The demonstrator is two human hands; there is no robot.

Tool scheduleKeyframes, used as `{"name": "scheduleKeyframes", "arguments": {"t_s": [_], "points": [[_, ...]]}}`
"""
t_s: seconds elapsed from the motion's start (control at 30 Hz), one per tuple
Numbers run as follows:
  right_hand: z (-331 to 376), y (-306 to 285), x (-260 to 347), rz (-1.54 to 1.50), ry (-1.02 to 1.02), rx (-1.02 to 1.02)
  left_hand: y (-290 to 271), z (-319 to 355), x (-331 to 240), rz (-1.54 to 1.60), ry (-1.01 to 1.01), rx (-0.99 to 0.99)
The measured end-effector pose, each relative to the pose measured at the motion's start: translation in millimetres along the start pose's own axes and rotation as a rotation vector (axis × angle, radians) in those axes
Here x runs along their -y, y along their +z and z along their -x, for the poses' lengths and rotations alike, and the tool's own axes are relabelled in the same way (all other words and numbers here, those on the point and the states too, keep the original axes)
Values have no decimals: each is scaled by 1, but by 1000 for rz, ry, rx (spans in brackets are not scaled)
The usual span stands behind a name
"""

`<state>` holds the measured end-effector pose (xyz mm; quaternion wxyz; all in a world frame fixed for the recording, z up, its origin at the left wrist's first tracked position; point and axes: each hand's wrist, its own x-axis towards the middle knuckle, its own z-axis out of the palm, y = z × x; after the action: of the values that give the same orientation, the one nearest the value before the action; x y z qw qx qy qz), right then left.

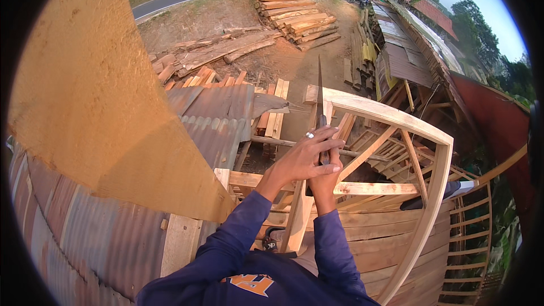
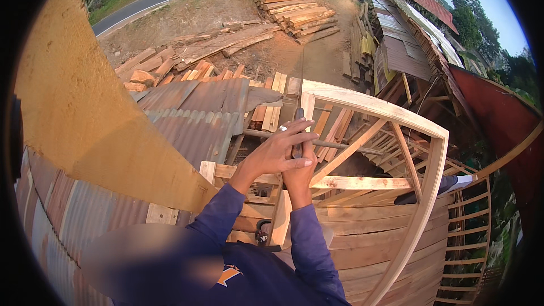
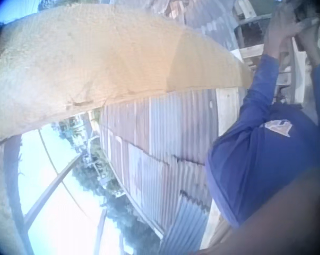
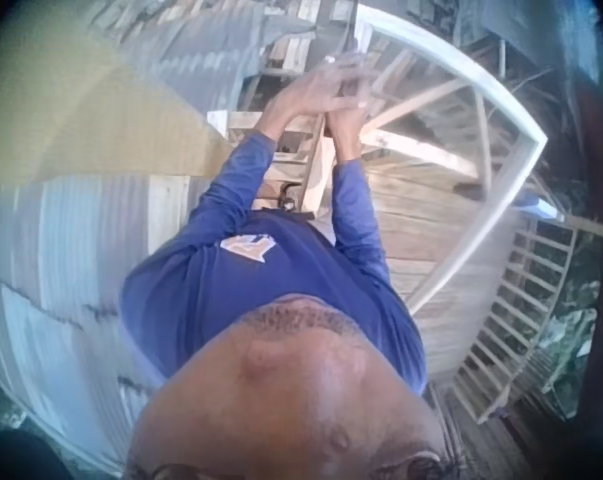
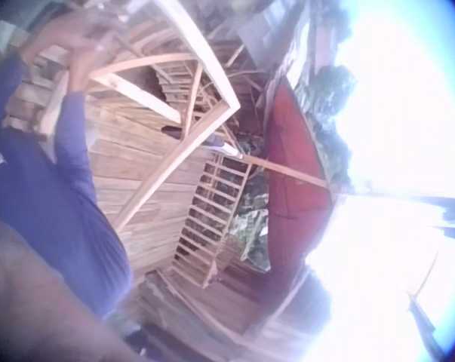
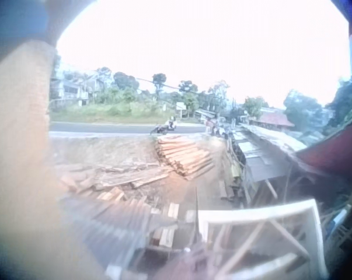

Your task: The person uses a hand saw to cut a wooden frame structure. They hold the frame steady with one hand while sawing through a vertical wooden beam with the other hand. The task is performed outdoors on a construction site.

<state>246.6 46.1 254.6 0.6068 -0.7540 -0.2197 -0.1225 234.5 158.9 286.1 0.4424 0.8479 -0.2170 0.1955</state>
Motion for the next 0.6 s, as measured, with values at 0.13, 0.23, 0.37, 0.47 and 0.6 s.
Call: {"name": "scheduleKeyframes", "arguments": {"t_s": [0.13,0.23,0.37,0.47,0.6], "points": [[-4,-5,-4,-80,79,18,5,-7,-1,33,1,-2],[-9,-5,-8,-81,1,4,10,-15,1,22,71,-43],[-8,-14,-2,-1,-19,-8,9,-21,-4,42,93,-66],[21,-23,27,62,-37,-10,6,-12,-10,197,109,59],[40,-38,28,22,86,8,23,-15,-17,323,145,32]]}}
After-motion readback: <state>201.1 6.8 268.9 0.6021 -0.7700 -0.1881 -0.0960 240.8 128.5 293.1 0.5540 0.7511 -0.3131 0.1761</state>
